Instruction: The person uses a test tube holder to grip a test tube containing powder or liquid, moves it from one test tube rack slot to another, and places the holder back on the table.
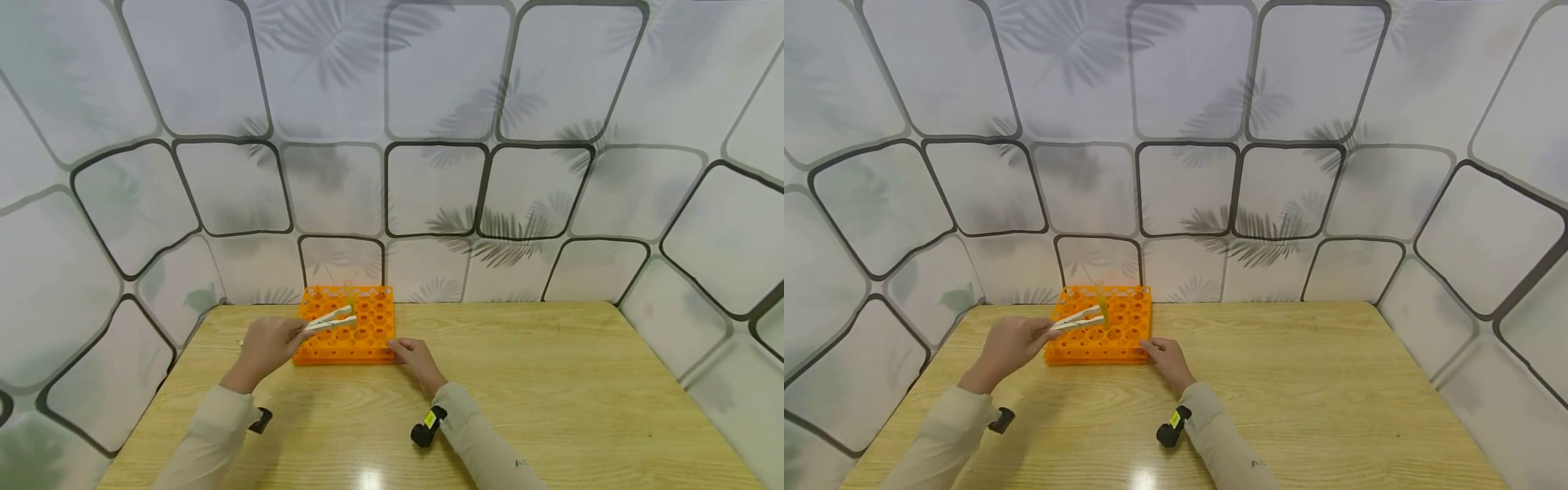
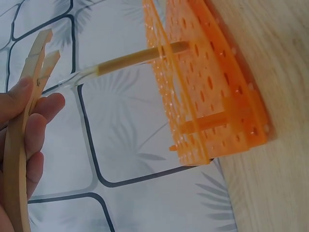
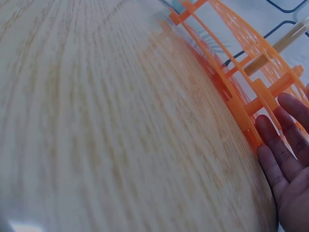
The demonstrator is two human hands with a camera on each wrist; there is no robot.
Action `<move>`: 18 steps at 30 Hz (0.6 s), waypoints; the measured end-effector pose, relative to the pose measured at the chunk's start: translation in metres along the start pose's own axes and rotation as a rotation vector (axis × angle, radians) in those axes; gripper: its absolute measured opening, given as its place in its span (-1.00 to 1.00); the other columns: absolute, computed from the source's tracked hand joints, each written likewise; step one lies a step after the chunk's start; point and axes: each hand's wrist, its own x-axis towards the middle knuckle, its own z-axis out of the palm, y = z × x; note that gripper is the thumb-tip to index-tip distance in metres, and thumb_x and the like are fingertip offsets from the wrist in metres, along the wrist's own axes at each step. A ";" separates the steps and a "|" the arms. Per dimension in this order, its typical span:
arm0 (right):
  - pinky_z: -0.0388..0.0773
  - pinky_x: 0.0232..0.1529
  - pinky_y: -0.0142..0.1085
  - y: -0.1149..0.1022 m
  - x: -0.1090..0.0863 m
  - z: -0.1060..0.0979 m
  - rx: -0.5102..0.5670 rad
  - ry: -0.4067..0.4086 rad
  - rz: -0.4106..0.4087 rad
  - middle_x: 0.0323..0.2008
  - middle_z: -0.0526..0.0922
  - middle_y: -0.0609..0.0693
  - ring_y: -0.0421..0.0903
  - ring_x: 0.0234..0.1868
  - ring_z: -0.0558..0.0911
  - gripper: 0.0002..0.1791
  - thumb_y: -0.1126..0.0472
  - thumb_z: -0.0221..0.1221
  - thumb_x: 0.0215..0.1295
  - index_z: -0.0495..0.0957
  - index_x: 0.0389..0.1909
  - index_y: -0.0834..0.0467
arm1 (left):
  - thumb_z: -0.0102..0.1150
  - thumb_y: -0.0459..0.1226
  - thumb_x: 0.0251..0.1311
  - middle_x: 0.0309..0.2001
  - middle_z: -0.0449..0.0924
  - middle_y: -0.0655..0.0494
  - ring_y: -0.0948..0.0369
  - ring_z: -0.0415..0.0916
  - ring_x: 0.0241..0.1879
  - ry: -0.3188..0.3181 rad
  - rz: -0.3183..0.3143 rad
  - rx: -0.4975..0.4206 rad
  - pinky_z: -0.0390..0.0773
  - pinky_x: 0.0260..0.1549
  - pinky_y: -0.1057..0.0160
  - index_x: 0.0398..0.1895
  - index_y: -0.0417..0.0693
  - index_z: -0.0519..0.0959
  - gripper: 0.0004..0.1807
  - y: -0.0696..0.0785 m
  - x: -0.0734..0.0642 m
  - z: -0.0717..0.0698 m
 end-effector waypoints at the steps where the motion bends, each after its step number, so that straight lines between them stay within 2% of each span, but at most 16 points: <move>1: 0.57 -0.04 -0.12 0.000 0.000 0.000 -0.002 -0.001 -0.001 -0.05 0.62 0.27 0.10 -0.05 0.62 -0.61 0.11 0.05 0.39 0.59 -0.09 0.39 | 0.34 -0.19 0.04 -0.86 0.19 0.28 0.46 -0.12 -0.80 -0.001 -0.001 0.003 -0.02 -0.77 0.46 -0.62 -0.04 0.60 -0.80 0.000 0.002 -0.001; 8: 0.57 -0.04 -0.11 -0.004 -0.001 0.000 -0.006 0.002 -0.004 -0.05 0.62 0.29 0.14 -0.06 0.62 -0.63 0.15 0.04 0.40 0.58 -0.09 0.41 | 0.32 -0.19 0.06 -0.85 0.09 0.29 0.41 -0.12 -0.79 0.012 -0.009 -0.021 -0.08 -0.75 0.44 -0.66 -0.03 0.53 -0.76 -0.007 0.013 -0.006; 12: 0.56 -0.04 -0.12 -0.004 -0.001 0.000 -0.009 0.009 0.008 -0.05 0.62 0.29 0.10 -0.09 0.62 -0.62 0.14 0.04 0.40 0.58 -0.09 0.40 | 0.33 -0.21 0.05 -0.79 -0.06 0.30 0.41 -0.19 -0.75 0.045 0.013 -0.047 -0.14 -0.71 0.46 -0.74 0.02 0.34 -0.62 -0.014 0.018 -0.005; 18: 0.55 -0.04 -0.10 -0.006 -0.003 0.001 -0.012 0.012 0.017 -0.05 0.61 0.29 0.10 -0.10 0.62 -0.62 0.13 0.04 0.40 0.58 -0.10 0.41 | 0.29 -0.21 0.10 -0.77 -0.04 0.28 0.38 -0.17 -0.74 0.030 -0.016 -0.078 -0.11 -0.71 0.43 -0.75 0.03 0.26 -0.57 -0.017 0.026 -0.006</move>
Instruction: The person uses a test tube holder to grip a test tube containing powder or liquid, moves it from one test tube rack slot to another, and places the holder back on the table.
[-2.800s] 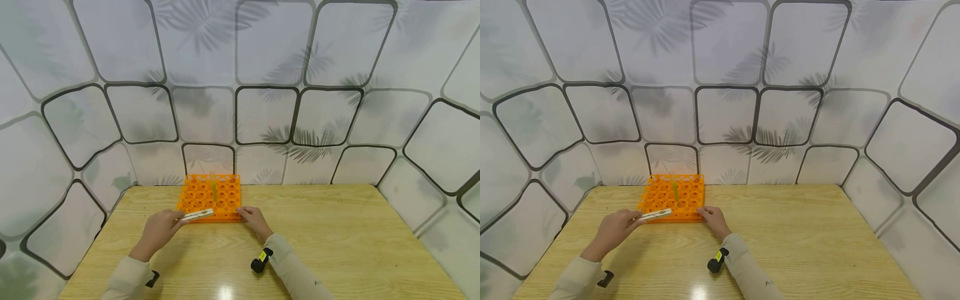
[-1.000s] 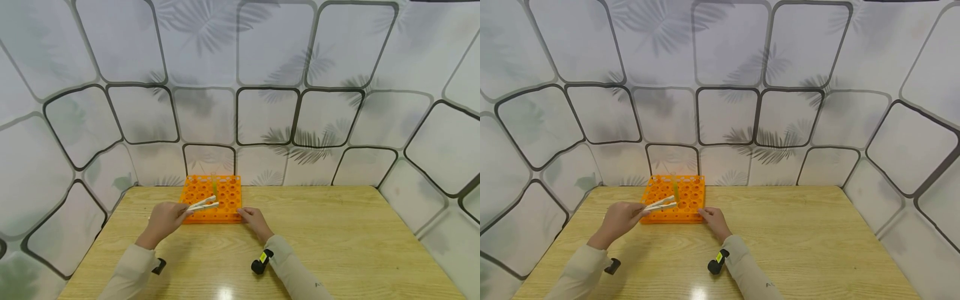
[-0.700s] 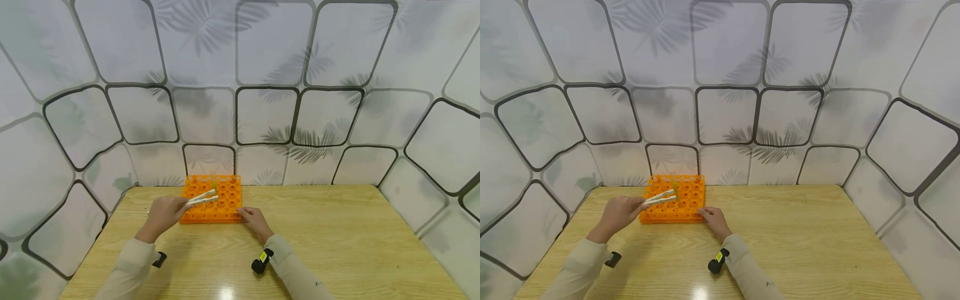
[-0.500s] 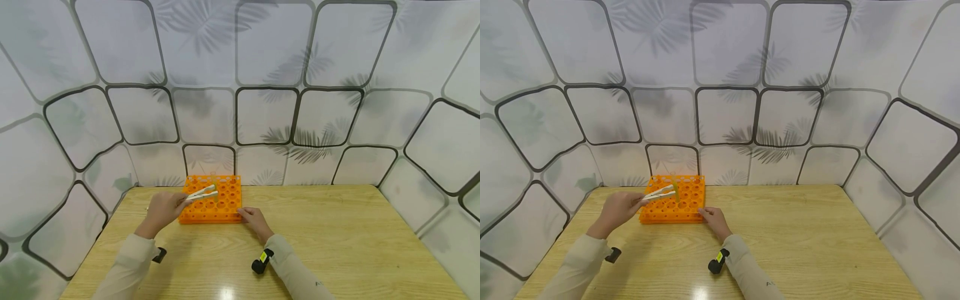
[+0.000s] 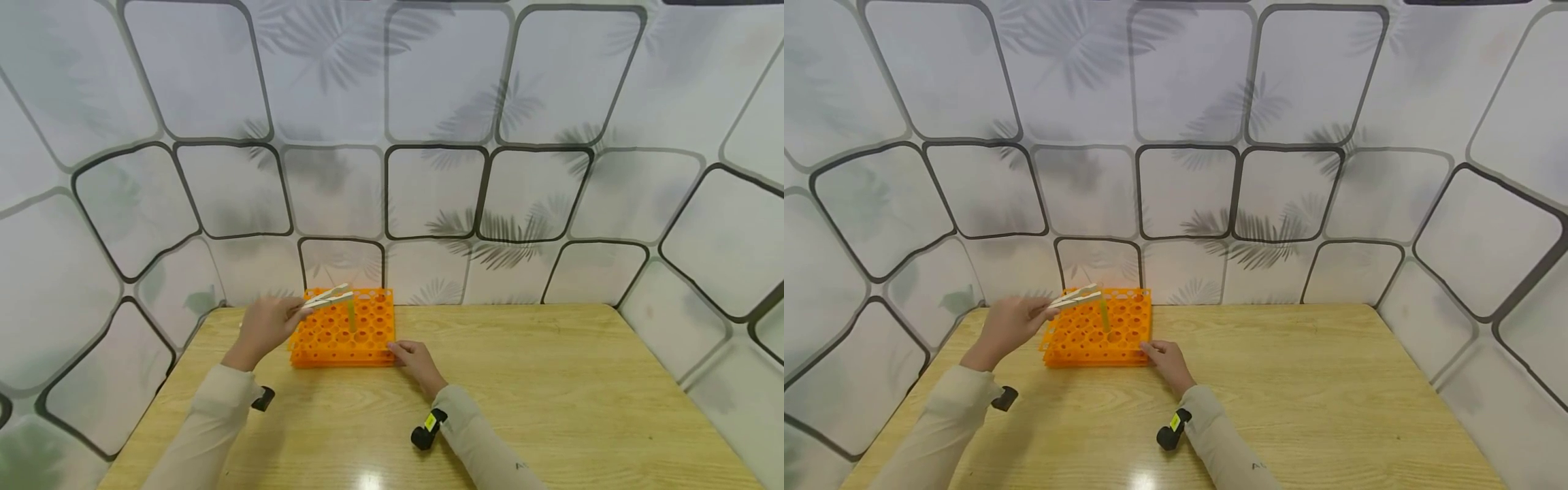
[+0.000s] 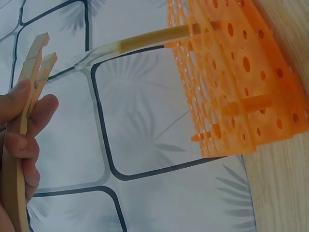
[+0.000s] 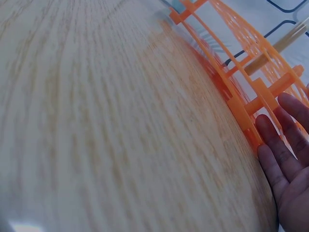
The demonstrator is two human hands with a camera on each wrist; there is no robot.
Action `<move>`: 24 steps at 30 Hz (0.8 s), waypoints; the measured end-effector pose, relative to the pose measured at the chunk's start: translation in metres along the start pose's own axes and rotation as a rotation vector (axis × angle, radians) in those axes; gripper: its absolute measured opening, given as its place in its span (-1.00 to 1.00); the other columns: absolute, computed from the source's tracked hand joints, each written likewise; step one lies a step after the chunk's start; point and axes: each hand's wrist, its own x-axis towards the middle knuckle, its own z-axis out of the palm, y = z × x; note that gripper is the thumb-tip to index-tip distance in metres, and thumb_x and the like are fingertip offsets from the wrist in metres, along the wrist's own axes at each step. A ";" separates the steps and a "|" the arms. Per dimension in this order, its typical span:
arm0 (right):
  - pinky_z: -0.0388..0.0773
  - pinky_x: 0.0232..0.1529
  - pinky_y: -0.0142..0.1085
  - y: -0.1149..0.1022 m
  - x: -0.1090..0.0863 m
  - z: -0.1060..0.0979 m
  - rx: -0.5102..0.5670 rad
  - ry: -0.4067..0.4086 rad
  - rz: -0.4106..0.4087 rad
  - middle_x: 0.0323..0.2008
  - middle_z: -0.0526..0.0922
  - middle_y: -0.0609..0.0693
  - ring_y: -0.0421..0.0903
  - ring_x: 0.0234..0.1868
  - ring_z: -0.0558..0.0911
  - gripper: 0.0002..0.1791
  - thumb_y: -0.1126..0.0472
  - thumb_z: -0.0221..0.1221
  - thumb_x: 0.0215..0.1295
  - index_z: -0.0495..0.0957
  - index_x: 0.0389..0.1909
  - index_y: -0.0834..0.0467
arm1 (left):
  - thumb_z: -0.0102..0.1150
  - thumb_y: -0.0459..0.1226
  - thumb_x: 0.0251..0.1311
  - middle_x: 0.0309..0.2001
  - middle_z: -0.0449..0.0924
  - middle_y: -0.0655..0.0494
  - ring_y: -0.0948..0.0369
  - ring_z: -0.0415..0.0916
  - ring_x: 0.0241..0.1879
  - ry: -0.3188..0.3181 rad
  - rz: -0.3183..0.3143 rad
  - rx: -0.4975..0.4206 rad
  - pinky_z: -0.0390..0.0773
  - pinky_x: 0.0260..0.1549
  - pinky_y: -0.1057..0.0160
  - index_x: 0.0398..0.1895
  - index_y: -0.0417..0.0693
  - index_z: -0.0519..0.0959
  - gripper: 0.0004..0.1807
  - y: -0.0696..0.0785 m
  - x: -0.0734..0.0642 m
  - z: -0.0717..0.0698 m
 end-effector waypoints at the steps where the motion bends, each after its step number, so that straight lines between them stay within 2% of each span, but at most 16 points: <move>1: 0.55 -0.04 -0.09 0.000 0.000 0.000 0.001 0.000 0.003 -0.06 0.62 0.29 0.10 -0.11 0.62 -0.62 0.13 0.04 0.40 0.58 -0.10 0.41 | 0.29 -0.20 0.11 -0.77 -0.03 0.28 0.38 -0.15 -0.74 -0.003 -0.001 0.009 -0.10 -0.71 0.43 -0.75 0.03 0.28 -0.58 0.000 0.001 0.000; 6: 0.55 -0.05 -0.10 0.000 -0.001 0.000 0.000 0.001 0.002 -0.08 0.62 0.29 0.03 -0.16 0.63 -0.61 0.13 0.04 0.40 0.58 -0.11 0.41 | 0.28 -0.16 0.12 -0.80 0.03 0.25 0.36 -0.12 -0.76 -0.011 -0.007 0.041 -0.07 -0.73 0.42 -0.73 0.02 0.36 -0.63 0.001 0.007 0.002; 12: 0.56 -0.06 -0.11 0.000 0.000 0.000 0.001 0.001 -0.004 -0.09 0.62 0.30 0.01 -0.17 0.63 -0.61 0.13 0.04 0.40 0.58 -0.12 0.43 | 0.24 -0.16 0.17 -0.83 0.07 0.25 0.36 -0.11 -0.78 -0.025 -0.034 0.022 -0.07 -0.73 0.41 -0.73 -0.01 0.40 -0.63 0.002 0.012 0.003; 18: 0.56 -0.04 -0.13 0.000 0.000 0.001 -0.001 0.006 0.016 -0.09 0.63 0.27 -0.07 -0.18 0.63 -0.62 0.13 0.04 0.40 0.58 -0.11 0.41 | 0.25 -0.18 0.16 -0.86 0.21 0.23 0.38 -0.08 -0.81 -0.001 -0.045 0.018 -0.05 -0.76 0.42 -0.58 -0.08 0.61 -0.77 0.000 0.016 0.005; 24: 0.56 -0.04 -0.11 -0.001 -0.001 0.001 0.005 0.005 0.013 -0.08 0.62 0.28 -0.05 -0.17 0.63 -0.63 0.14 0.05 0.39 0.58 -0.12 0.41 | 0.24 -0.18 0.17 -0.85 0.26 0.20 0.36 -0.04 -0.81 0.002 -0.047 0.020 -0.05 -0.75 0.41 -0.72 -0.03 0.48 -0.67 -0.002 0.020 0.008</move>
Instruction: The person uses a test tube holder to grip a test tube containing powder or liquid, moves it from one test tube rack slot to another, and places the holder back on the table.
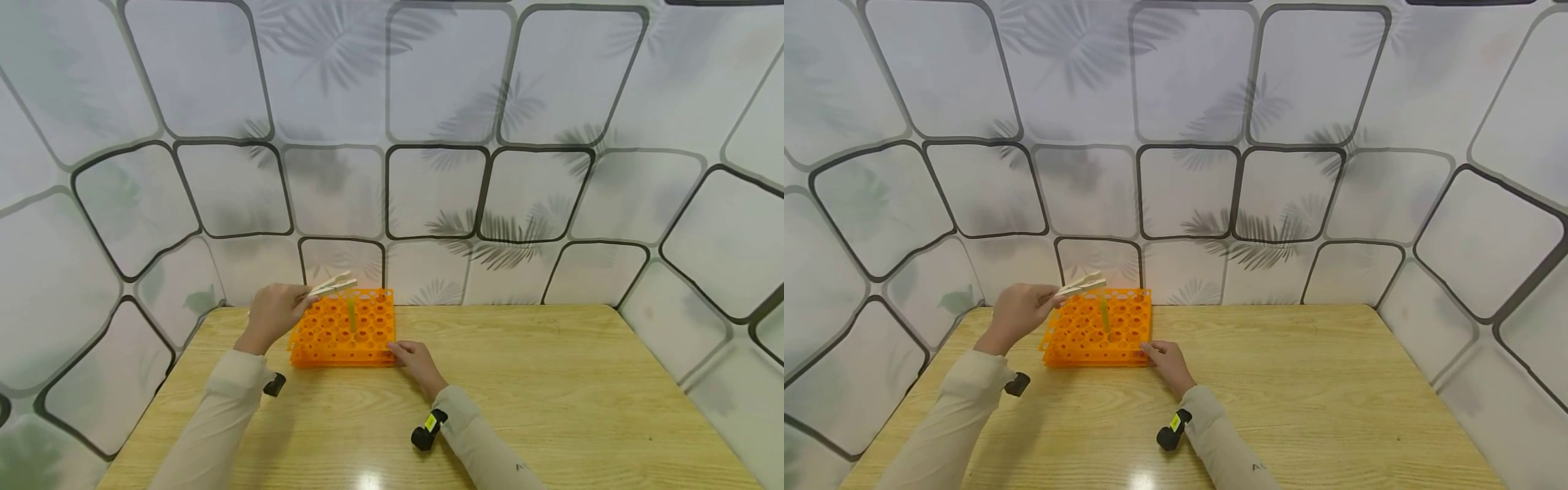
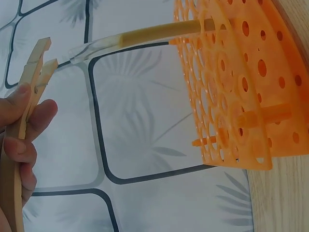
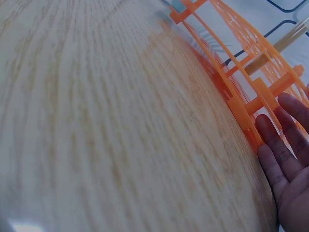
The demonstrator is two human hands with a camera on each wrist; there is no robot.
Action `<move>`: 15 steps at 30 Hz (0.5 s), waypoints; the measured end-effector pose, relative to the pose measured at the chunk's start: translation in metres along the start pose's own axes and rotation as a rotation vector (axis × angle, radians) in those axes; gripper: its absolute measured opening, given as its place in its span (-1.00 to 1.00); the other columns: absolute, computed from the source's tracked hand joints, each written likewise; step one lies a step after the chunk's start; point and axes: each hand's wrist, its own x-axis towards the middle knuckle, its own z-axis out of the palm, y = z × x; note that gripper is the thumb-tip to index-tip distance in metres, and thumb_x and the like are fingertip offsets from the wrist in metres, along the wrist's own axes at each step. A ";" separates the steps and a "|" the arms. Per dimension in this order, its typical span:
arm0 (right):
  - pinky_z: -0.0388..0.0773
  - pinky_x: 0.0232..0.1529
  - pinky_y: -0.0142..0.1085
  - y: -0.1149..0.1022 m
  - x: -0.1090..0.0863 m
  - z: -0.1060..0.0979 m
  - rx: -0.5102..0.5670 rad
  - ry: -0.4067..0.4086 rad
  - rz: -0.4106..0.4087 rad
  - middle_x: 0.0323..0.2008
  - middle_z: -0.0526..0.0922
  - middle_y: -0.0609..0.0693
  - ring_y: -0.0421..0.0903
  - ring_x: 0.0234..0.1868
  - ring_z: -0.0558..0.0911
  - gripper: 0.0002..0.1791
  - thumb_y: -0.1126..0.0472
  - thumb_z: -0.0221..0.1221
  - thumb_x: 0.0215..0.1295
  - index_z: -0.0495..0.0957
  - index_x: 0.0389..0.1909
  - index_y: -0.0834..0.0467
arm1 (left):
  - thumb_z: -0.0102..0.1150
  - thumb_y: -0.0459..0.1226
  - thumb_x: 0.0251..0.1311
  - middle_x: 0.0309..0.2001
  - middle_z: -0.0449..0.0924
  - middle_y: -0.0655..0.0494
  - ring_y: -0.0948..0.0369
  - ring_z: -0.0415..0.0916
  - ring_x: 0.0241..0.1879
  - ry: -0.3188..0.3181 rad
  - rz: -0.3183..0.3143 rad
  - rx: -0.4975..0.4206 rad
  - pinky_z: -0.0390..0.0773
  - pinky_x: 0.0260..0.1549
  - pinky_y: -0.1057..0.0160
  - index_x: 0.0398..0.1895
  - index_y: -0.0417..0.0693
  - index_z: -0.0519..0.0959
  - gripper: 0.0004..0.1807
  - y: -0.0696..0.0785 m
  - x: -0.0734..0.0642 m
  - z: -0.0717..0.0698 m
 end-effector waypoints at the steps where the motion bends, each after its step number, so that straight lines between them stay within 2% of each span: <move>1: 0.56 -0.04 -0.10 0.000 0.000 0.000 0.002 -0.001 -0.008 -0.08 0.62 0.30 -0.03 -0.16 0.63 -0.62 0.14 0.05 0.39 0.58 -0.12 0.42 | 0.23 -0.19 0.17 -0.85 0.26 0.20 0.35 -0.03 -0.80 -0.003 -0.003 0.003 -0.05 -0.74 0.40 -0.72 -0.02 0.47 -0.67 0.000 0.000 0.000; 4: 0.55 -0.03 -0.09 0.000 0.000 0.000 0.002 -0.004 -0.018 -0.08 0.61 0.31 0.05 -0.13 0.62 -0.61 0.14 0.04 0.40 0.57 -0.12 0.43 | 0.22 -0.23 0.18 -0.85 0.23 0.21 0.35 -0.02 -0.79 -0.017 -0.012 0.024 -0.06 -0.73 0.40 -0.73 -0.01 0.44 -0.66 -0.001 0.001 0.002; 7: 0.55 -0.03 -0.09 0.000 0.000 -0.001 -0.004 -0.005 -0.026 -0.08 0.61 0.31 0.08 -0.12 0.62 -0.61 0.13 0.03 0.40 0.57 -0.11 0.44 | 0.20 -0.27 0.19 -0.85 0.14 0.21 0.35 -0.06 -0.77 -0.033 -0.021 0.050 -0.09 -0.70 0.39 -0.77 0.01 0.31 -0.59 -0.001 0.001 0.004; 10: 0.56 -0.04 -0.10 0.002 0.001 -0.001 0.001 -0.007 -0.019 -0.07 0.61 0.30 0.05 -0.12 0.63 -0.61 0.14 0.04 0.40 0.58 -0.11 0.42 | 0.20 -0.26 0.20 -0.84 0.08 0.23 0.36 -0.10 -0.77 -0.034 -0.021 0.057 -0.11 -0.70 0.39 -0.80 0.04 0.18 -0.50 -0.001 0.002 0.005; 15: 0.57 -0.07 -0.15 0.015 0.010 -0.002 0.011 -0.017 -0.017 -0.07 0.63 0.25 -0.10 -0.17 0.63 -0.60 0.10 0.06 0.38 0.59 -0.10 0.39 | 0.20 -0.26 0.21 -0.83 0.02 0.25 0.36 -0.11 -0.77 -0.026 -0.015 0.056 -0.11 -0.70 0.39 -0.79 0.05 0.15 -0.49 -0.001 0.003 0.005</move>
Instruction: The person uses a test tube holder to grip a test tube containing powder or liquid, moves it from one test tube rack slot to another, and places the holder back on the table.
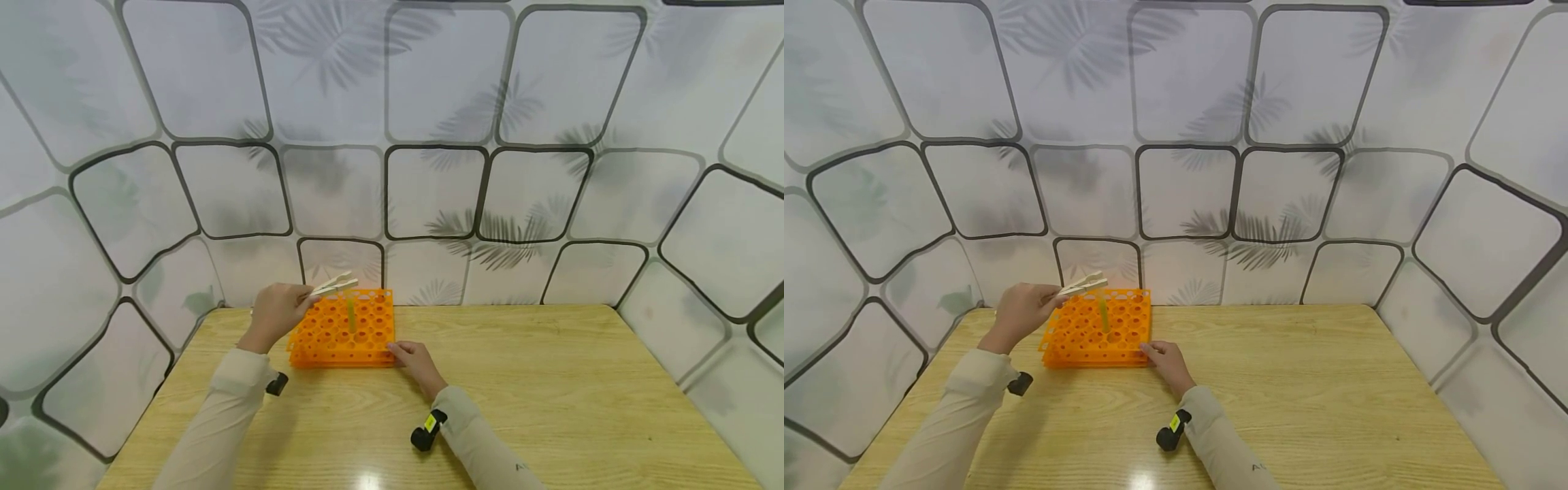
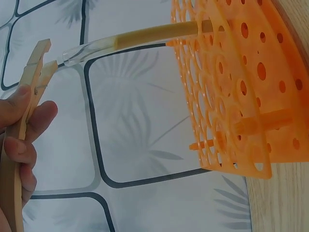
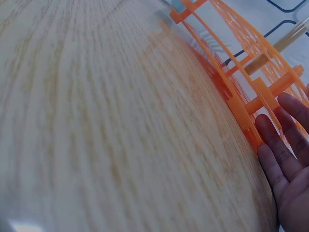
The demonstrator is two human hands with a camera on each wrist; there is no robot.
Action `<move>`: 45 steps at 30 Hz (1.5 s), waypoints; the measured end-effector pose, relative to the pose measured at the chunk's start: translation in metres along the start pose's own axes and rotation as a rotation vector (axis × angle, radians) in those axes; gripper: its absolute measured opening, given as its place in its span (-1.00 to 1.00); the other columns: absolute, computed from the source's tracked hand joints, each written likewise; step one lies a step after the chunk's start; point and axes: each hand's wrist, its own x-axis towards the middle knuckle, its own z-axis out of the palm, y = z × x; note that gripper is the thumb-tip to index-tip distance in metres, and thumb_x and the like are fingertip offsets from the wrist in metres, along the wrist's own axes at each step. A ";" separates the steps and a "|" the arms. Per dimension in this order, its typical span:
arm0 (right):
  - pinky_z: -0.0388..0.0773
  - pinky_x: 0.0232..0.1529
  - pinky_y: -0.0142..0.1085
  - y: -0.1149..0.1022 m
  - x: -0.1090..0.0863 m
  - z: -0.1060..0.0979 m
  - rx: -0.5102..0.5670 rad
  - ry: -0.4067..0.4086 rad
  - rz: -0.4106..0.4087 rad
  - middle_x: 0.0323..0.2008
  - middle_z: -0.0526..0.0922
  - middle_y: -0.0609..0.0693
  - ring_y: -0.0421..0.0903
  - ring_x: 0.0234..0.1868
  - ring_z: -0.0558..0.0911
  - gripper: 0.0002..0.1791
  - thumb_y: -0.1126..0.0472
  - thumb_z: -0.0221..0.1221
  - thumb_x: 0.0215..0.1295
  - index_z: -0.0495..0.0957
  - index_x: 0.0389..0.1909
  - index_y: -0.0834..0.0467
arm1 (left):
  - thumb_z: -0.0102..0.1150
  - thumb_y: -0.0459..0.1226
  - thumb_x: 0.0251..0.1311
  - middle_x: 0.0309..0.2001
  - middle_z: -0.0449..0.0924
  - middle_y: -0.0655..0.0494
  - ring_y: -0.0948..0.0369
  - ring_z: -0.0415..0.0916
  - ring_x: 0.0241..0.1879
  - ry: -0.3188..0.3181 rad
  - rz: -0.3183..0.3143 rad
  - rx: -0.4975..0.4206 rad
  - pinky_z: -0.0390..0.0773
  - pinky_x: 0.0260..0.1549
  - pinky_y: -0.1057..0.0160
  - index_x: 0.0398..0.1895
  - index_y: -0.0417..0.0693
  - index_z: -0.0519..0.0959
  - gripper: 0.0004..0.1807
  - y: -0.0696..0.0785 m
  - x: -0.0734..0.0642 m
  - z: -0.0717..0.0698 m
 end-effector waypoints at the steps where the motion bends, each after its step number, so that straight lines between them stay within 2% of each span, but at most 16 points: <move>1: 0.58 -0.08 -0.17 0.004 0.002 0.000 0.001 0.001 -0.001 -0.08 0.64 0.22 -0.13 -0.18 0.63 -0.59 0.07 0.07 0.38 0.59 -0.11 0.38 | 0.20 -0.25 0.21 -0.83 0.03 0.26 0.36 -0.10 -0.77 0.002 0.001 -0.001 -0.10 -0.70 0.40 -0.80 0.05 0.16 -0.50 0.000 0.000 0.000; 5: 0.59 -0.10 -0.23 0.019 0.010 0.000 0.001 0.016 -0.014 -0.10 0.66 0.16 -0.22 -0.21 0.62 -0.55 -0.01 0.10 0.34 0.61 -0.11 0.34 | 0.21 -0.23 0.20 -0.82 -0.02 0.26 0.34 -0.12 -0.77 0.005 0.010 -0.018 -0.11 -0.71 0.40 -0.79 0.05 0.14 -0.48 0.001 0.001 0.000; 9: 0.58 -0.08 -0.16 0.009 0.005 0.000 0.003 0.003 -0.019 -0.10 0.64 0.23 -0.02 -0.14 0.63 -0.58 0.06 0.07 0.37 0.60 -0.11 0.38 | 0.21 -0.18 0.20 -0.83 0.01 0.25 0.35 -0.12 -0.77 -0.003 0.012 -0.043 -0.09 -0.72 0.40 -0.80 0.04 0.19 -0.51 0.001 0.004 -0.001; 12: 0.57 -0.06 -0.13 0.008 0.005 -0.001 0.001 -0.001 -0.011 -0.07 0.63 0.26 0.04 -0.09 0.62 -0.60 0.09 0.06 0.39 0.59 -0.10 0.38 | 0.21 -0.18 0.20 -0.84 0.06 0.25 0.36 -0.10 -0.78 -0.011 0.008 -0.039 -0.07 -0.72 0.40 -0.80 0.04 0.21 -0.51 0.001 0.009 -0.002; 15: 0.58 -0.08 -0.19 0.018 0.011 0.000 -0.007 0.018 -0.010 -0.09 0.65 0.20 -0.09 -0.15 0.64 -0.57 0.02 0.07 0.37 0.60 -0.10 0.35 | 0.20 -0.20 0.21 -0.85 0.08 0.24 0.35 -0.09 -0.78 -0.009 0.009 -0.025 -0.05 -0.72 0.40 -0.82 0.03 0.18 -0.49 0.002 0.014 -0.005; 19: 0.59 -0.11 -0.23 0.019 0.011 0.000 -0.018 0.028 -0.013 -0.11 0.66 0.16 -0.21 -0.22 0.63 -0.54 -0.02 0.09 0.34 0.61 -0.11 0.33 | 0.20 -0.21 0.21 -0.86 0.16 0.19 0.33 -0.01 -0.80 -0.006 0.009 -0.017 0.01 -0.73 0.38 -0.81 0.01 0.27 -0.54 0.002 0.019 -0.008; 22: 0.59 -0.12 -0.23 0.018 0.011 0.000 -0.017 0.026 -0.012 -0.11 0.67 0.16 -0.23 -0.24 0.62 -0.54 -0.03 0.09 0.34 0.61 -0.11 0.33 | 0.19 -0.21 0.21 -0.87 0.16 0.18 0.32 0.03 -0.82 0.000 0.012 -0.008 0.03 -0.74 0.38 -0.81 0.01 0.31 -0.55 0.002 0.022 -0.009; 28: 0.58 -0.10 -0.21 0.017 0.011 0.001 -0.015 0.035 -0.006 -0.08 0.65 0.20 -0.18 -0.19 0.63 -0.56 0.01 0.08 0.36 0.60 -0.09 0.35 | 0.19 -0.18 0.22 -0.86 0.20 0.18 0.32 -0.01 -0.80 -0.006 0.019 -0.026 0.01 -0.72 0.38 -0.82 0.03 0.22 -0.50 0.001 0.022 -0.004; 33: 0.57 -0.09 -0.22 0.017 0.011 0.002 -0.017 0.035 0.003 -0.07 0.65 0.18 -0.17 -0.15 0.62 -0.56 0.01 0.07 0.37 0.60 -0.08 0.34 | 0.19 -0.16 0.22 -0.81 0.42 0.17 0.35 0.03 -0.80 -0.018 0.014 -0.052 0.04 -0.73 0.39 -0.83 0.04 0.24 -0.50 0.001 0.019 0.000; 37: 0.57 -0.09 -0.25 0.017 0.010 0.001 -0.028 0.028 0.008 -0.06 0.65 0.15 -0.22 -0.16 0.61 -0.54 -0.03 0.07 0.36 0.61 -0.08 0.32 | 0.19 -0.18 0.21 -0.69 0.59 0.15 0.37 0.10 -0.80 -0.011 0.015 -0.047 0.08 -0.73 0.40 -0.83 0.04 0.19 -0.48 0.001 0.017 0.002; 40: 0.57 -0.09 -0.25 0.019 0.012 0.001 -0.032 0.031 0.012 -0.06 0.65 0.15 -0.23 -0.17 0.61 -0.53 -0.05 0.08 0.35 0.61 -0.08 0.31 | 0.19 -0.19 0.22 -0.77 0.46 0.17 0.36 0.03 -0.79 -0.015 0.015 -0.042 0.04 -0.71 0.39 -0.82 0.05 0.13 -0.46 0.001 0.015 0.003; 45: 0.57 -0.08 -0.24 0.021 0.013 0.000 -0.040 0.032 0.003 -0.05 0.65 0.17 -0.19 -0.15 0.62 -0.53 -0.04 0.08 0.35 0.61 -0.08 0.31 | 0.17 -0.19 0.23 -0.83 0.02 0.23 0.34 -0.10 -0.76 -0.028 0.015 -0.046 0.00 -0.70 0.39 -0.80 0.07 0.08 -0.44 0.001 0.012 0.006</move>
